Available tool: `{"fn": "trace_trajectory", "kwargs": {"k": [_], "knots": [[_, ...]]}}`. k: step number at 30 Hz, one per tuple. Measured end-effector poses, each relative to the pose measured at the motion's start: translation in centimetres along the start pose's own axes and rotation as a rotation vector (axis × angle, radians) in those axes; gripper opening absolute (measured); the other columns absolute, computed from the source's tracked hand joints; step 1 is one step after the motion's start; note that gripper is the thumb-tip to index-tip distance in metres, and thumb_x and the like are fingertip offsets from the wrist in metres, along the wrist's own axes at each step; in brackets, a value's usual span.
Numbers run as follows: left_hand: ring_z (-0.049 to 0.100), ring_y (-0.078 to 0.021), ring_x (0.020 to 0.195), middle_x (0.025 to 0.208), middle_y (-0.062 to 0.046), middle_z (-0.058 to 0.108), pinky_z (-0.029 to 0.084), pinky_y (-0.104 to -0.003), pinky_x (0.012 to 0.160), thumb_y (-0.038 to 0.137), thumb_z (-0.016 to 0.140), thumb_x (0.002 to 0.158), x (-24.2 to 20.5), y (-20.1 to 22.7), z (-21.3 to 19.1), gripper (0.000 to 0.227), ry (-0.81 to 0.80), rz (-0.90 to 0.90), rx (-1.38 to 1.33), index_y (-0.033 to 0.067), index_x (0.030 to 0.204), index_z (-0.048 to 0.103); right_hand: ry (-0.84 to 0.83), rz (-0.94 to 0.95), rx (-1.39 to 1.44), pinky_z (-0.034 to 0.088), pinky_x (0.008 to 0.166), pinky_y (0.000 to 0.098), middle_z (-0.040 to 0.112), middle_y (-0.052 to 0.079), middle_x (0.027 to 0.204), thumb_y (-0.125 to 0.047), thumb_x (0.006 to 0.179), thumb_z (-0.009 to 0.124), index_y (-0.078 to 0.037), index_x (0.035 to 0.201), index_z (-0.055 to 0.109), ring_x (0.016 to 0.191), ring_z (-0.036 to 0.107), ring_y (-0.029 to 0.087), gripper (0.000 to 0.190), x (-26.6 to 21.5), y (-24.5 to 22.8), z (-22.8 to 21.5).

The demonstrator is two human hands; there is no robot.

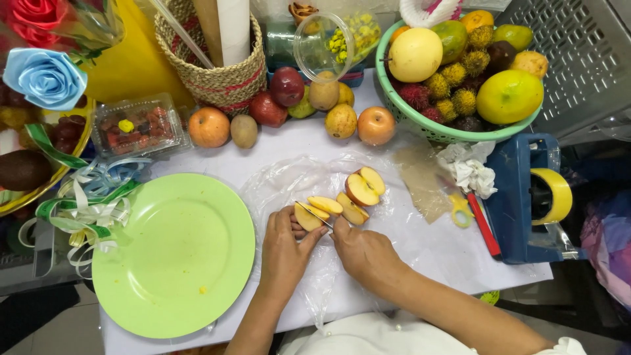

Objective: Slicing an apple into small pieces on a plastic-covered surface using a knife.

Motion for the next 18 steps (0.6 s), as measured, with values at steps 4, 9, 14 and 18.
{"fn": "trace_trajectory", "kwargs": {"k": [4, 9, 14, 18], "knots": [[0.070, -0.0331, 0.104, 0.106, -0.021, 0.059, 0.064, -0.035, 0.080, 0.030, 0.087, 0.082, -0.1, 0.4, -0.1, 0.068, -0.011, -0.016, 0.021, -0.0076, 0.129, 0.054, -0.015, 0.022, 0.036, 0.059, 0.050, 0.0405, 0.067, 0.008, 0.060, -0.024, 0.105, 0.042, -0.011, 0.095, 0.050, 0.052, 0.071, 0.027, 0.018, -0.1, 0.2, 1.5], [0.069, -0.0332, 0.108, 0.111, -0.024, 0.059, 0.064, -0.035, 0.082, 0.034, 0.080, 0.089, -0.2, 0.9, -0.3, 0.066, -0.039, -0.032, 0.054, -0.0077, 0.132, 0.053, 0.045, 0.025, -0.003, 0.058, 0.049, 0.0362, 0.065, 0.006, 0.058, -0.026, 0.107, 0.043, -0.012, 0.094, 0.051, 0.050, 0.071, 0.024, 0.020, 0.1, -0.2, 1.7], [0.069, -0.0334, 0.108, 0.111, -0.024, 0.060, 0.063, -0.036, 0.082, 0.034, 0.076, 0.092, -0.4, 1.3, -0.9, 0.063, -0.057, -0.058, 0.059, -0.0075, 0.133, 0.053, 0.045, 0.016, -0.020, 0.058, 0.049, 0.0372, 0.065, 0.007, 0.058, -0.025, 0.107, 0.044, -0.011, 0.095, 0.050, 0.050, 0.071, 0.025, 0.020, 0.1, -0.7, 1.7], [0.070, -0.0355, 0.107, 0.110, -0.026, 0.061, 0.063, -0.038, 0.081, 0.032, 0.076, 0.092, 0.0, 1.5, -1.0, 0.062, -0.070, -0.053, 0.053, -0.0092, 0.132, 0.054, 0.047, 0.011, -0.040, 0.058, 0.048, 0.0353, 0.065, 0.006, 0.058, -0.026, 0.107, 0.044, -0.012, 0.093, 0.051, 0.049, 0.071, 0.023, 0.021, 0.3, -0.8, 1.2]]}}
Point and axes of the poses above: each hand's wrist, its own x-axis towards the middle knuckle, its own z-axis out of the palm, y = z × x, the point moved 4 cm from there along x, towards the middle knuckle
